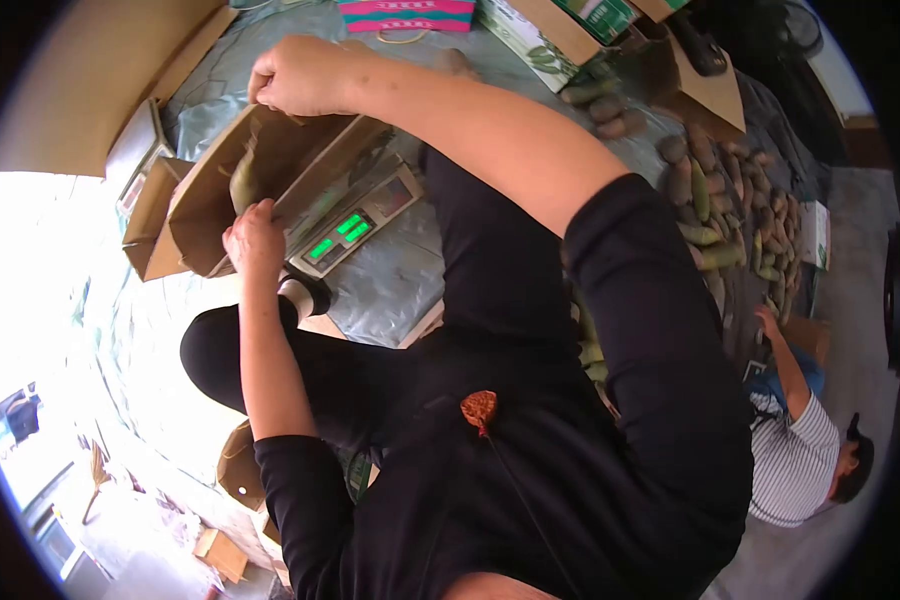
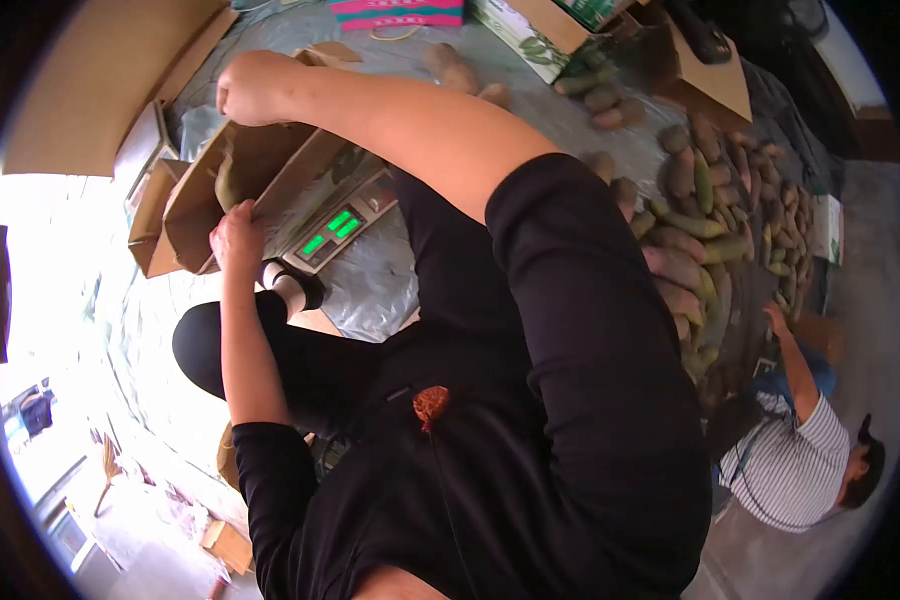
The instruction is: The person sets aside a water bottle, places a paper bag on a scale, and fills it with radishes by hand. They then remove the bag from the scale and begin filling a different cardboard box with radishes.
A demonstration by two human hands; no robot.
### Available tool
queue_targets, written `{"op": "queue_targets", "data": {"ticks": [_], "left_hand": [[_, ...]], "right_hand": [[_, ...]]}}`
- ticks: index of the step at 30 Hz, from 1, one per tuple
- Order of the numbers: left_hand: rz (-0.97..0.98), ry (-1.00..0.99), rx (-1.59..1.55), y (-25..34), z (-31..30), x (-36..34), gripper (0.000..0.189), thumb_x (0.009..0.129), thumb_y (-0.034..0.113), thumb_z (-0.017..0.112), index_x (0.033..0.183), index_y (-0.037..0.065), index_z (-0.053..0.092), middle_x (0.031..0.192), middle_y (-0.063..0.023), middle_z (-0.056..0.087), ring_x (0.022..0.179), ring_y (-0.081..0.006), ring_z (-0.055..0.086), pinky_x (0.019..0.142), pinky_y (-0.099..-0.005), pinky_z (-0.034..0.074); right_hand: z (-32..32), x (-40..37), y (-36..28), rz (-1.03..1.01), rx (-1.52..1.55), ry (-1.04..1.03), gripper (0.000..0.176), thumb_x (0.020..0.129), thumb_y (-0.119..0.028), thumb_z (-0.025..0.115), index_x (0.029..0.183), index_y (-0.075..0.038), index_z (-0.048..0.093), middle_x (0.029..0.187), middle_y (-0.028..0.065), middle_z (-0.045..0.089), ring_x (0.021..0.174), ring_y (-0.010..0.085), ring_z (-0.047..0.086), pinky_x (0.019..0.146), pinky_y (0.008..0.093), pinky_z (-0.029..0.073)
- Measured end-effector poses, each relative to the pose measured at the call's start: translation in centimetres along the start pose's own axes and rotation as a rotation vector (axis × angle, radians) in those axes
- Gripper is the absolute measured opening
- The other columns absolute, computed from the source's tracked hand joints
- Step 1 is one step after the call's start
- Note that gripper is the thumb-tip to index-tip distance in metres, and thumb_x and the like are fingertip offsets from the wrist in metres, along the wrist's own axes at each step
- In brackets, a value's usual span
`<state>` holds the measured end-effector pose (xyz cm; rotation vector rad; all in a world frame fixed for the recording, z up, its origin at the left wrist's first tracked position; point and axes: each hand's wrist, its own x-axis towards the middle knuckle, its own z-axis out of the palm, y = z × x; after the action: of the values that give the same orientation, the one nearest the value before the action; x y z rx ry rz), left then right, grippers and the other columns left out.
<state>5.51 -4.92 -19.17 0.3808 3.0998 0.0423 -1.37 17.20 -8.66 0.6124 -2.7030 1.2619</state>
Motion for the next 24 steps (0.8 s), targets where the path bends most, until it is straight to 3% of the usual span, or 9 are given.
{"op": "queue_targets", "data": {"ticks": [1, 6, 8, 10, 17, 18, 20, 22, 24], "left_hand": [[0.006, 0.005, 0.019, -0.1, 0.1, 0.0, 0.017, 0.076, 0.018, 0.062, 0.091, 0.011, 0.061, 0.089, -0.0091, 0.063, 0.092, -0.0291, 0.060, 0.078, -0.0439, 0.044], [-0.019, -0.084, 0.083, 0.1, -0.3, 0.1, 0.032, 0.078, 0.016, 0.056, 0.109, 0.012, 0.059, 0.102, -0.0104, 0.064, 0.094, -0.0296, 0.061, 0.080, -0.0437, 0.047], [-0.016, -0.073, 0.058, -0.3, 0.2, 0.4, 0.034, 0.078, 0.016, 0.056, 0.111, 0.012, 0.058, 0.105, -0.0108, 0.063, 0.096, -0.0300, 0.061, 0.081, -0.0429, 0.047], [-0.009, -0.101, 0.078, -0.1, -0.1, 0.4, 0.035, 0.078, 0.016, 0.056, 0.112, 0.012, 0.058, 0.108, -0.0114, 0.062, 0.098, -0.0300, 0.060, 0.082, -0.0425, 0.046], [-0.052, -0.134, 0.048, -1.2, 1.1, 1.0, 0.035, 0.078, 0.019, 0.057, 0.113, 0.011, 0.057, 0.112, -0.0100, 0.061, 0.101, -0.0291, 0.059, 0.085, -0.0412, 0.045], [-0.040, -0.140, 0.050, -0.8, 0.9, 1.1, 0.035, 0.078, 0.019, 0.057, 0.113, 0.011, 0.057, 0.112, -0.0100, 0.061, 0.101, -0.0291, 0.059, 0.085, -0.0412, 0.045], [-0.065, -0.168, 0.017, -0.5, 0.4, 1.0, 0.035, 0.078, 0.019, 0.058, 0.112, 0.011, 0.058, 0.107, -0.0114, 0.063, 0.098, -0.0308, 0.060, 0.083, -0.0411, 0.045], [-0.009, -0.138, -0.037, -1.7, 1.4, 1.2, 0.031, 0.077, 0.017, 0.058, 0.108, 0.010, 0.059, 0.101, -0.0144, 0.064, 0.093, -0.0330, 0.061, 0.079, -0.0416, 0.046], [0.032, -0.135, -0.057, -2.1, 1.8, 1.4, 0.028, 0.077, 0.014, 0.057, 0.104, 0.009, 0.060, 0.096, -0.0164, 0.064, 0.089, -0.0346, 0.061, 0.075, -0.0419, 0.046]], "right_hand": [[-0.1, -1.0, 0.9, 0.131, 0.121, -0.062, 0.020, 0.082, -0.021, 0.057, 0.088, -0.005, 0.068, 0.072, 0.0021, 0.064, 0.066, 0.0086, 0.060, 0.057, 0.0262, 0.045], [-4.3, -8.2, 8.9, 0.227, 0.356, 0.110, 0.023, 0.077, -0.020, 0.061, 0.092, -0.005, 0.068, 0.073, 0.0041, 0.065, 0.064, 0.0100, 0.060, 0.057, 0.0251, 0.048], [-8.7, -14.1, 7.9, 0.480, 0.392, 0.191, 0.019, 0.086, -0.016, 0.057, 0.078, 0.000, 0.062, 0.064, 0.0028, 0.057, 0.059, 0.0115, 0.055, 0.051, 0.0263, 0.042], [-10.3, -20.0, 13.8, 0.631, 0.581, 0.197, 0.017, 0.084, -0.015, 0.060, 0.094, -0.001, 0.061, 0.076, 0.0047, 0.060, 0.068, 0.0136, 0.057, 0.057, 0.0266, 0.045], [-7.7, -43.6, 18.8, 1.267, 0.255, 0.420, 0.014, 0.082, -0.011, 0.052, 0.082, -0.003, 0.063, 0.064, 0.0057, 0.059, 0.056, 0.0149, 0.056, 0.050, 0.0301, 0.044], [-5.7, -47.8, 20.4, 1.369, 0.165, 0.382, 0.013, 0.080, -0.009, 0.052, 0.082, -0.004, 0.064, 0.064, 0.0074, 0.061, 0.057, 0.0178, 0.058, 0.051, 0.0321, 0.045], [-1.4, -57.8, 24.6, 1.105, -0.261, -0.129, 0.007, 0.079, -0.008, 0.055, 0.080, -0.007, 0.062, 0.065, 0.0023, 0.057, 0.053, 0.0131, 0.053, 0.043, 0.0263, 0.042], [0.8, -60.6, 21.5, 1.040, -0.610, -0.991, 0.008, 0.075, -0.010, 0.057, 0.073, -0.010, 0.065, 0.066, 0.0038, 0.060, 0.055, 0.0169, 0.056, 0.046, 0.0308, 0.044], [3.8, -66.5, 20.9, 0.878, -0.704, -0.839, 0.013, 0.075, -0.013, 0.056, 0.066, -0.010, 0.066, 0.068, 0.0040, 0.062, 0.060, 0.0196, 0.059, 0.050, 0.0350, 0.046]]}}
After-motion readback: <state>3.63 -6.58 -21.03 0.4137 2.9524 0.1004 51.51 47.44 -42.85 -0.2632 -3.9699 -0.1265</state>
